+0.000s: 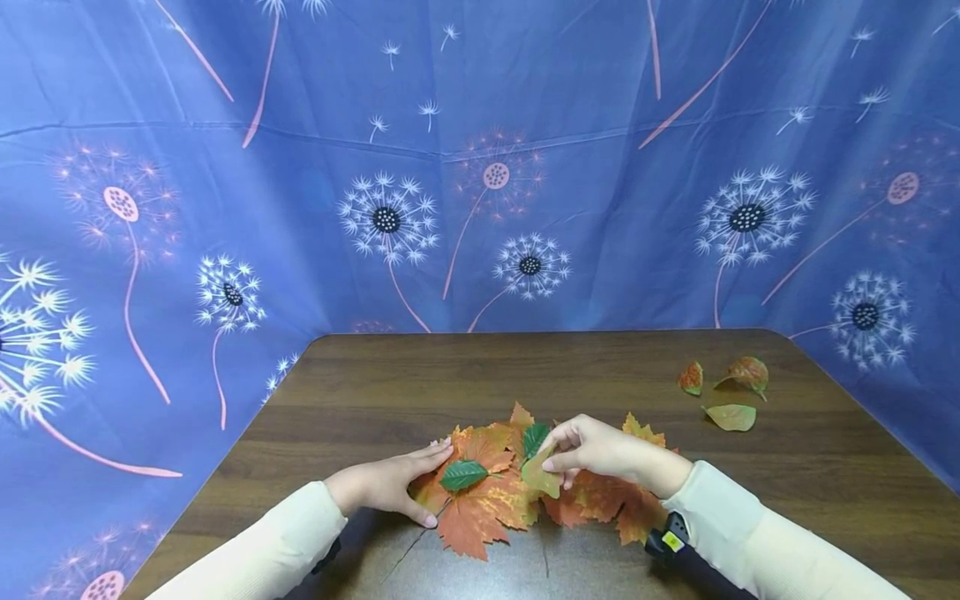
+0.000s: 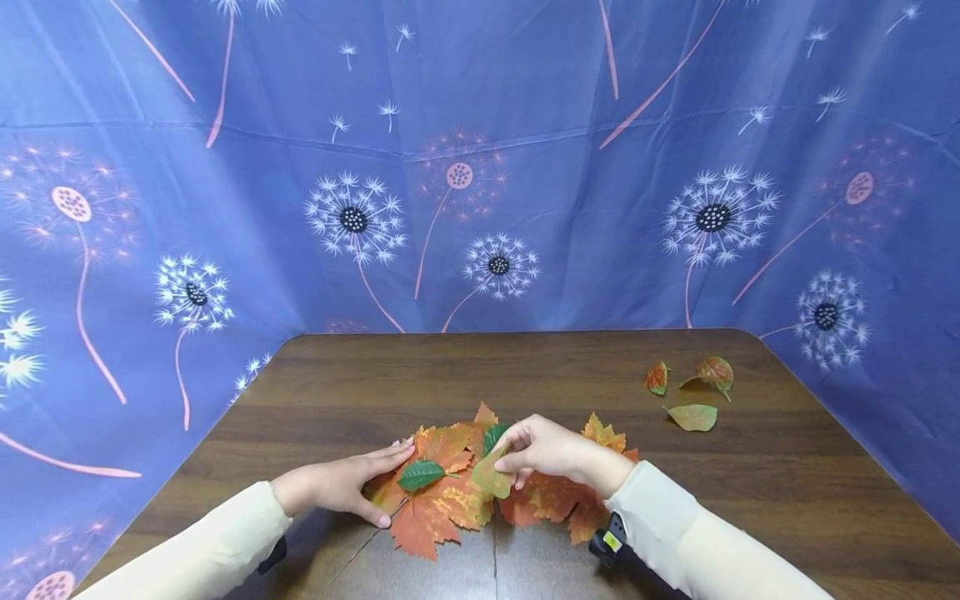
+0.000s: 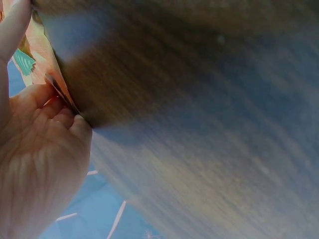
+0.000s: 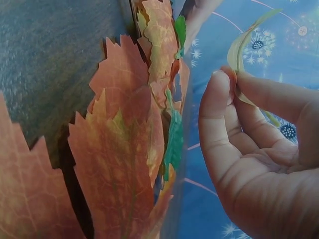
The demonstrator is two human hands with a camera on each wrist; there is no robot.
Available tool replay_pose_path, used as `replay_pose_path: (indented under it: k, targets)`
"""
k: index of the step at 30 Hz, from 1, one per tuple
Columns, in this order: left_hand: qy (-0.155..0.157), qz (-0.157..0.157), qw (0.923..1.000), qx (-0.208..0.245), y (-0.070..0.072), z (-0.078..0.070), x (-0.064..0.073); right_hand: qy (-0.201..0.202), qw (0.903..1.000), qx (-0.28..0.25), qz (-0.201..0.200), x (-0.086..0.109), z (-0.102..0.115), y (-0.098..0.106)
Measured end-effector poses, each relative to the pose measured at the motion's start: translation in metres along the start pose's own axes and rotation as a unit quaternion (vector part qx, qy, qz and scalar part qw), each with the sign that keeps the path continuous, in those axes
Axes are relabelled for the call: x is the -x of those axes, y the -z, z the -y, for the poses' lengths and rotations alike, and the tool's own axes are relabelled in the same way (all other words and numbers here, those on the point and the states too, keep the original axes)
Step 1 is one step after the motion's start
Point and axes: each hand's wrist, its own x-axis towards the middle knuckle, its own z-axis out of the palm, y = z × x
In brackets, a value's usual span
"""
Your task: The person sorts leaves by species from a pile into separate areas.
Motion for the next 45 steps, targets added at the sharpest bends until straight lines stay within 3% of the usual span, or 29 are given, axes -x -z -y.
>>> replay_pose_path:
  k: [7,25,37,45]
  targets:
    - [-0.001,-0.004,1.0000,-0.005,0.000,-0.003,0.000,-0.012,0.9998,-0.017,0.008,0.001,-0.001,0.000]
    - [0.006,-0.004,0.9998,-0.019,0.003,-0.005,0.001,0.006,0.9991,-0.005,-0.041,0.008,0.003,0.020]
    - [0.000,-0.004,0.9997,-0.023,0.001,-0.005,0.000,-0.002,0.9962,0.032,-0.081,0.011,0.011,0.042]
    - [-0.002,-0.011,0.9995,-0.029,0.002,-0.006,0.002,-0.018,0.9895,0.054,-0.133,0.019,0.025,0.062]
